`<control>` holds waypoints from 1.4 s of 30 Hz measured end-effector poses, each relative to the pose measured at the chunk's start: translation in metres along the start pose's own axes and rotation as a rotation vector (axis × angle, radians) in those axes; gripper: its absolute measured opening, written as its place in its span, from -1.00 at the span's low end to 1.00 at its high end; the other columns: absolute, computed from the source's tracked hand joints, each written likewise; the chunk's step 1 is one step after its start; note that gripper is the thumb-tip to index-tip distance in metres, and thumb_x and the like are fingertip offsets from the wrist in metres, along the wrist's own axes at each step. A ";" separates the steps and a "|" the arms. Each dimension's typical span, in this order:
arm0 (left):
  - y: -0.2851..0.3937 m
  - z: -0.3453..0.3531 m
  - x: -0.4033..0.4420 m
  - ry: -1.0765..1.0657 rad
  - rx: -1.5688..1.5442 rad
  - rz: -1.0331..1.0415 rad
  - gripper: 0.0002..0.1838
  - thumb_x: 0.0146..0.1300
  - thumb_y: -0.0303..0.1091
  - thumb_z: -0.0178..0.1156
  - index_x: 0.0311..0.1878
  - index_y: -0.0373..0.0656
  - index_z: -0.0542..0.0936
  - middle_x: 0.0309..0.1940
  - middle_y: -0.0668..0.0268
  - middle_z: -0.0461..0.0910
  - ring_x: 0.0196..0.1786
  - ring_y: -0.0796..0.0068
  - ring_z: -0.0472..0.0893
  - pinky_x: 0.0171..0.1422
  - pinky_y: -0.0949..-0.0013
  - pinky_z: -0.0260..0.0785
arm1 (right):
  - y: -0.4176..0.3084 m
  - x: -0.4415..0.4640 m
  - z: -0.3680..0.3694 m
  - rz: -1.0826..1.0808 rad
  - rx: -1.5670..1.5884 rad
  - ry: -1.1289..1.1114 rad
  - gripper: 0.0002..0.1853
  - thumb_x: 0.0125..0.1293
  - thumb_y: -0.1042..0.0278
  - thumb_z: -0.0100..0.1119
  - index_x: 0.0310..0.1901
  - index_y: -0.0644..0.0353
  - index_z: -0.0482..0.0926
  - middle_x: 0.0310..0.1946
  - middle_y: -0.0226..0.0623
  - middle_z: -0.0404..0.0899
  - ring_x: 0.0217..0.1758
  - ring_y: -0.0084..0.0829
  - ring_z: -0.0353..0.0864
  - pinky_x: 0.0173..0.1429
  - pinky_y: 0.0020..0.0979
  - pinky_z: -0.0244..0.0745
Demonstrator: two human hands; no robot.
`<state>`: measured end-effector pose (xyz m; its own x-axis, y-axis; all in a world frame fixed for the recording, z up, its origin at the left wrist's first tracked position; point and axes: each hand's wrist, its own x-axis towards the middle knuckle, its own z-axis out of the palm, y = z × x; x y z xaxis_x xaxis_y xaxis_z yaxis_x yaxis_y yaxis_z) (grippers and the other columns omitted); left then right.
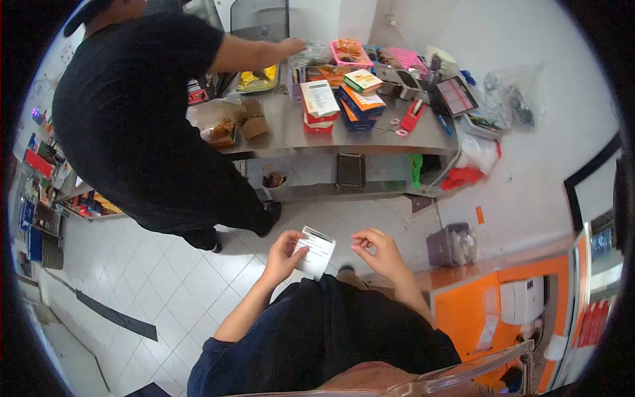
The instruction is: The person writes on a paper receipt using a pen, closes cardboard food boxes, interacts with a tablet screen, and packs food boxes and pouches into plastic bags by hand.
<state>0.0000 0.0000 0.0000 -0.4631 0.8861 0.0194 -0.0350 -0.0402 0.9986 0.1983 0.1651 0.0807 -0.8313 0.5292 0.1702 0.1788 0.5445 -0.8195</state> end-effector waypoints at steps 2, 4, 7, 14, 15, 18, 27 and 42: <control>-0.015 0.003 0.002 0.086 -0.040 0.049 -0.80 0.15 -0.57 0.18 -0.12 -0.27 0.57 -0.17 0.28 0.47 -0.08 0.52 0.47 0.05 0.53 0.27 | 0.019 -0.003 -0.014 0.022 -0.050 -0.035 -0.77 0.16 0.34 0.24 -0.20 0.26 0.56 -0.33 -0.24 0.56 -0.34 -0.43 0.57 -0.21 -0.43 0.46; -0.022 -0.046 0.069 0.200 0.080 -0.013 -0.82 0.14 -0.58 0.18 -0.16 -0.28 0.59 -0.18 0.28 0.47 -0.11 0.53 0.47 0.01 0.54 0.28 | 0.067 0.077 0.001 0.072 0.022 -0.033 -0.78 0.15 0.34 0.24 -0.20 0.27 0.56 -0.35 -0.23 0.56 -0.35 -0.43 0.56 -0.22 -0.43 0.46; -0.042 -0.062 0.142 0.313 0.255 0.053 -0.78 0.12 -0.59 0.16 -0.12 -0.27 0.58 -0.17 0.30 0.46 -0.21 0.56 0.45 -0.17 0.57 0.27 | 0.136 0.145 -0.028 0.097 -0.013 0.043 -0.78 0.15 0.35 0.24 -0.22 0.28 0.56 -0.37 -0.21 0.57 -0.34 -0.42 0.57 -0.21 -0.42 0.46; -0.057 -0.078 0.282 0.530 0.524 0.018 -0.66 0.08 -0.57 0.18 -0.01 -0.22 0.52 -0.08 0.26 0.37 -0.18 0.49 0.44 -0.21 0.52 0.30 | 0.278 0.303 -0.142 0.208 -0.183 0.241 -0.83 0.14 0.41 0.19 -0.26 0.29 0.55 -0.36 -0.16 0.56 -0.36 -0.33 0.58 -0.23 -0.38 0.48; -0.060 -0.080 0.300 0.550 0.556 0.045 -0.64 0.09 -0.57 0.18 0.01 -0.22 0.51 -0.06 0.24 0.36 -0.12 0.44 0.44 -0.14 0.48 0.32 | 0.298 0.326 -0.158 0.161 -0.212 0.294 -0.84 0.14 0.41 0.19 -0.28 0.30 0.55 -0.36 -0.16 0.56 -0.38 -0.32 0.58 -0.24 -0.36 0.48; -0.061 -0.083 0.340 0.591 0.660 0.016 -0.62 0.12 -0.53 0.17 0.06 -0.21 0.47 0.00 0.17 0.34 0.04 0.29 0.41 0.07 0.35 0.30 | 0.322 0.387 -0.202 0.219 -0.261 0.390 -0.86 0.13 0.42 0.17 -0.30 0.30 0.55 -0.36 -0.16 0.56 -0.36 -0.27 0.58 -0.23 -0.32 0.47; -0.069 -0.088 0.418 0.233 0.634 -0.095 -0.15 -0.11 -0.26 0.47 0.26 -0.24 0.25 0.18 0.10 0.20 0.26 0.18 0.27 0.29 0.22 0.20 | 0.522 0.361 -0.354 0.852 -0.901 0.564 -0.76 0.05 0.35 0.10 -0.35 0.37 0.60 -0.45 0.09 0.59 -0.28 0.04 0.61 -0.10 -0.13 0.48; -0.084 -0.064 0.495 0.021 0.359 0.063 -0.15 -0.06 -0.30 0.42 0.32 -0.18 0.22 0.19 0.11 0.23 0.29 0.21 0.24 0.38 0.25 0.05 | 0.565 0.358 -0.359 0.608 -1.192 0.401 -0.51 0.08 0.30 0.15 0.06 0.33 0.42 0.05 0.11 0.42 0.15 0.02 0.39 0.23 -0.12 0.28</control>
<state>-0.2833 0.4124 -0.0772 -0.4726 0.8773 0.0837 0.3056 0.0740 0.9493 0.1906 0.8963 -0.1248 -0.2934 0.9173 0.2694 0.9559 0.2768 0.0986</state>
